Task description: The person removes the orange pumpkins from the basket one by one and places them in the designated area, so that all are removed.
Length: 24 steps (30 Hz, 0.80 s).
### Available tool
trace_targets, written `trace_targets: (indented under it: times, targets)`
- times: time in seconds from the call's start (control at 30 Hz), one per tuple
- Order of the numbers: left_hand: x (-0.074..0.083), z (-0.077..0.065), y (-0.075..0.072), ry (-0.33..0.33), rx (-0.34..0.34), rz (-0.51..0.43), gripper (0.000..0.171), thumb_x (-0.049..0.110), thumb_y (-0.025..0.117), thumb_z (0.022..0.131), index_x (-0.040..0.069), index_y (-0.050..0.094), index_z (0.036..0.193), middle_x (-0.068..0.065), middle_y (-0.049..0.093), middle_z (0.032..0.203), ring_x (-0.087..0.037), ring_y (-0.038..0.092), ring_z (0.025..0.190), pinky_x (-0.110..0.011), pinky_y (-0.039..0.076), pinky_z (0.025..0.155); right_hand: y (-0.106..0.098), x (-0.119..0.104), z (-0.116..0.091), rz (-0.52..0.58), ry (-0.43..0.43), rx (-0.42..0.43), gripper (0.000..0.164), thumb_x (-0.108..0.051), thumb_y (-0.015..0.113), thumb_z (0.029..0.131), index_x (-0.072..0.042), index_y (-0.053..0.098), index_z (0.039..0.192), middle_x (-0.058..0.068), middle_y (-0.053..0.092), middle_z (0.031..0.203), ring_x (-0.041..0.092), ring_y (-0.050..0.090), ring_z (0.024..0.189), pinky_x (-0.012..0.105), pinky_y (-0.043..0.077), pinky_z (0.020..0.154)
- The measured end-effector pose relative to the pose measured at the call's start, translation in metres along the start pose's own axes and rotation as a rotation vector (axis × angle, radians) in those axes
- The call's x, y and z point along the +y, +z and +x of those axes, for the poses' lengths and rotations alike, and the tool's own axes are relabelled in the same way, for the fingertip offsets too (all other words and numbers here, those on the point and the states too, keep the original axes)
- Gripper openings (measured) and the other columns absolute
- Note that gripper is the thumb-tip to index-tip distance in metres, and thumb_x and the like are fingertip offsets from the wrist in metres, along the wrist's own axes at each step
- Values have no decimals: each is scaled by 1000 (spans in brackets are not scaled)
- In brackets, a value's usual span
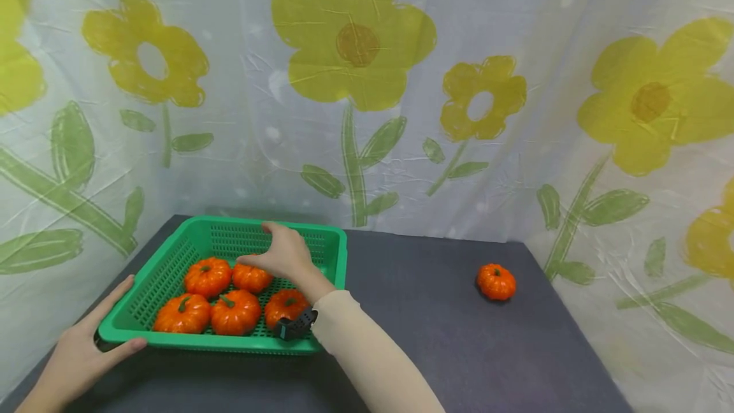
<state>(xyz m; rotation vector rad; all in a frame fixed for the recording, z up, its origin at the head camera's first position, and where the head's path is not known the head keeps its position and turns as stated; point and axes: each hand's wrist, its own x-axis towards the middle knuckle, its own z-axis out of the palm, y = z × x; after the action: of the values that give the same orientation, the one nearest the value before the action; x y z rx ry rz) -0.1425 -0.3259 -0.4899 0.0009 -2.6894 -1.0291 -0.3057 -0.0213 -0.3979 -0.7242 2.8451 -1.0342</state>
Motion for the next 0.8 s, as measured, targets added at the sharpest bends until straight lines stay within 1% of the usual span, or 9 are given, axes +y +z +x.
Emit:
trace_targets:
  times: [0.17,0.3,0.43,0.57,0.7,0.8]
  targets:
    - [0,-1,1,-11,-12,-4,112,36,87,89,37,11,172,-33,35,164,-64,47,130,-80,44,86,5,7,3,-3,38,-39,80,-51,84,89,-15,57,154,3,62,151,25,62,132,41,57,104]
    - [0,-2,0,0,-6,-7,113,35,87,88,37,12,172,-33,36,163,-64,48,129,-80,44,85,9,12,4,-7,71,-83,81,-52,84,88,-16,56,155,2,61,152,25,62,133,41,56,104]
    - [2,-2,0,10,4,-10,113,34,88,88,37,13,172,-33,37,163,-64,48,129,-79,44,85,12,15,6,-62,95,-157,83,-52,85,88,-17,55,156,2,59,154,25,59,137,41,55,107]
    - [3,-2,0,14,10,-12,112,34,88,88,36,14,172,-29,33,166,-62,48,130,-78,44,86,15,19,8,-122,104,-236,85,-50,86,87,-15,53,157,3,58,155,25,57,139,39,53,109]
    - [3,-2,-1,17,13,-7,112,34,88,88,35,14,172,-27,31,168,-63,48,130,-79,44,87,19,21,11,-162,94,-272,84,-46,89,85,-14,54,156,3,62,149,23,62,131,35,56,104]
    - [3,-1,-2,17,10,-3,112,34,88,88,33,15,172,-28,32,167,-64,48,130,-80,43,86,22,21,13,-194,83,-278,83,-44,90,85,-14,56,154,3,65,143,20,65,124,31,57,99]
